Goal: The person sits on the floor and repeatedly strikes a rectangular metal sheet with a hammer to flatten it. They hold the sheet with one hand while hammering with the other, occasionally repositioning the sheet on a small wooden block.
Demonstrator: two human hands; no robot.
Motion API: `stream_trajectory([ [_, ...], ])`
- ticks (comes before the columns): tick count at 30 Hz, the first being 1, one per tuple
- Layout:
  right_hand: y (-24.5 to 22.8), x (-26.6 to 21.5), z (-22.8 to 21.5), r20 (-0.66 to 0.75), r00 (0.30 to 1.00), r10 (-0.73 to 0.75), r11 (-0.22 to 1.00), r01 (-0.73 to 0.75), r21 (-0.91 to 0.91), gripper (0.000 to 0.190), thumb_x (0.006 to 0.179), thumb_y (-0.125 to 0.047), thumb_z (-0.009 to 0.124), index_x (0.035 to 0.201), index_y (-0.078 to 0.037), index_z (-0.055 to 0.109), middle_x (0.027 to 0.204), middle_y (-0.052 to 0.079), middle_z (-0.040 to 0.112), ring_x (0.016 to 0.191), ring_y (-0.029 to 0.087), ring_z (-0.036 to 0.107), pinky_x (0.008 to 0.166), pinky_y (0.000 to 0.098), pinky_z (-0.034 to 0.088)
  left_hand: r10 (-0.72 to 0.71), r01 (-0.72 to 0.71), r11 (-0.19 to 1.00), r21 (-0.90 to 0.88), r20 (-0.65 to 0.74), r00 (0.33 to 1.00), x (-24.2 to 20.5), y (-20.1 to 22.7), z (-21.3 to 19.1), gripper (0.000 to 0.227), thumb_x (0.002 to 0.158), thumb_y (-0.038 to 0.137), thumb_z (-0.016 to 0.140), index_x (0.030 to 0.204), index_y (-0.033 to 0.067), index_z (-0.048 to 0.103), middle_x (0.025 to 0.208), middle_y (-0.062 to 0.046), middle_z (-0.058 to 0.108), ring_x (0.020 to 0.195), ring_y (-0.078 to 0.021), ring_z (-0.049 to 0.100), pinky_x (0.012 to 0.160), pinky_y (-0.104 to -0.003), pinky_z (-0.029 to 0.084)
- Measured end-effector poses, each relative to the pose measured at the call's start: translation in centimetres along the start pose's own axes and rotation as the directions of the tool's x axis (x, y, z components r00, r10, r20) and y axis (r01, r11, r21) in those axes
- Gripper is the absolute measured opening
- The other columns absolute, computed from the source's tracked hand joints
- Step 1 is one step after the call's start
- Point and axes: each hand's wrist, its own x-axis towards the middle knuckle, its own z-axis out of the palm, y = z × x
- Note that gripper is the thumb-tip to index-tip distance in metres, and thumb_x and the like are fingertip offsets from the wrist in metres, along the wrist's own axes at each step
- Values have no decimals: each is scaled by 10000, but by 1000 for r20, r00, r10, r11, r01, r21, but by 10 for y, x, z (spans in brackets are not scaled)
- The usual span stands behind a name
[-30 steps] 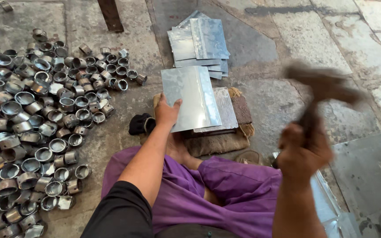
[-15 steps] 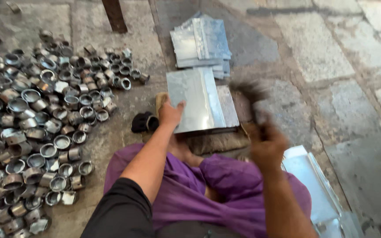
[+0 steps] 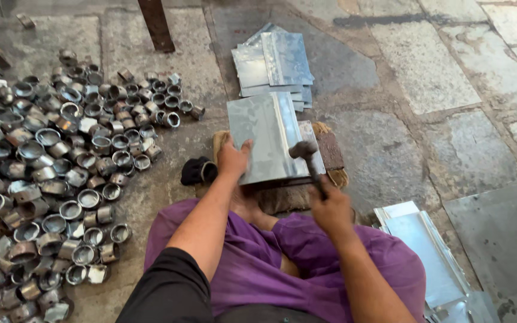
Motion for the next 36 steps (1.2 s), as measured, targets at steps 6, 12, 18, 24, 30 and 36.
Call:
stream_trajectory([
  [6, -33, 2, -107, -490, 847, -206, 649, 493, 580, 276, 1120, -248, 705, 1254, -15, 644, 856, 42, 613, 642, 104, 525, 556, 267, 434, -33, 33, 999, -1, 58, 998, -5, 0, -4, 595, 886, 394, 744, 1317, 5, 612, 1129, -254, 733, 1068, -427, 697, 937, -458, 537],
  [12, -5, 1, -70, -807, 585, -84, 452, 744, 492, 616, 1150, -419, 587, 1632, -120, 345, 845, 86, 595, 551, 128, 493, 520, 277, 408, -44, 45, 999, -22, 44, 998, -9, 7, -8, 639, 874, 373, 748, 1362, 3, 564, 1126, -268, 716, 1057, -441, 684, 914, -463, 533],
  [18, 25, 1, 5, -86, 984, -156, 987, 159, 33, 232, 976, -240, 734, 1137, -74, 716, 764, 137, 682, 662, 223, 620, 623, 379, 500, -25, 25, 1000, -4, 49, 999, -11, 3, -6, 582, 889, 378, 737, 1315, 4, 602, 1129, -266, 720, 1057, -446, 685, 915, -472, 533],
  [24, -25, 4, -102, -431, 891, -140, 623, 418, 661, 406, 1037, -186, 748, 1401, -49, 632, 839, -33, 545, 683, 45, 487, 576, 238, 414, -31, 29, 999, 28, 65, 997, -13, 1, -6, 576, 901, 374, 723, 1311, -10, 596, 1122, -280, 715, 1063, -451, 682, 926, -474, 532],
  [30, 3, -5, -100, -817, 555, -157, 451, 776, 441, 594, 1175, -412, 574, 1628, -94, 356, 835, 54, 633, 542, 91, 513, 520, 270, 404, -6, 5, 1000, 13, 35, 999, -14, 2, -7, 615, 889, 376, 731, 1325, -29, 574, 1135, -289, 704, 1076, -454, 672, 930, -467, 527],
  [36, 39, 1, 10, -135, 967, -216, 976, 216, -13, 273, 994, -273, 699, 1132, -41, 738, 878, 129, 688, 769, 242, 675, 713, 370, 519, -49, 45, 997, 58, 71, 996, -14, -3, -3, 648, 912, 401, 715, 1375, -20, 546, 1191, -288, 694, 1126, -452, 654, 963, -465, 516],
])
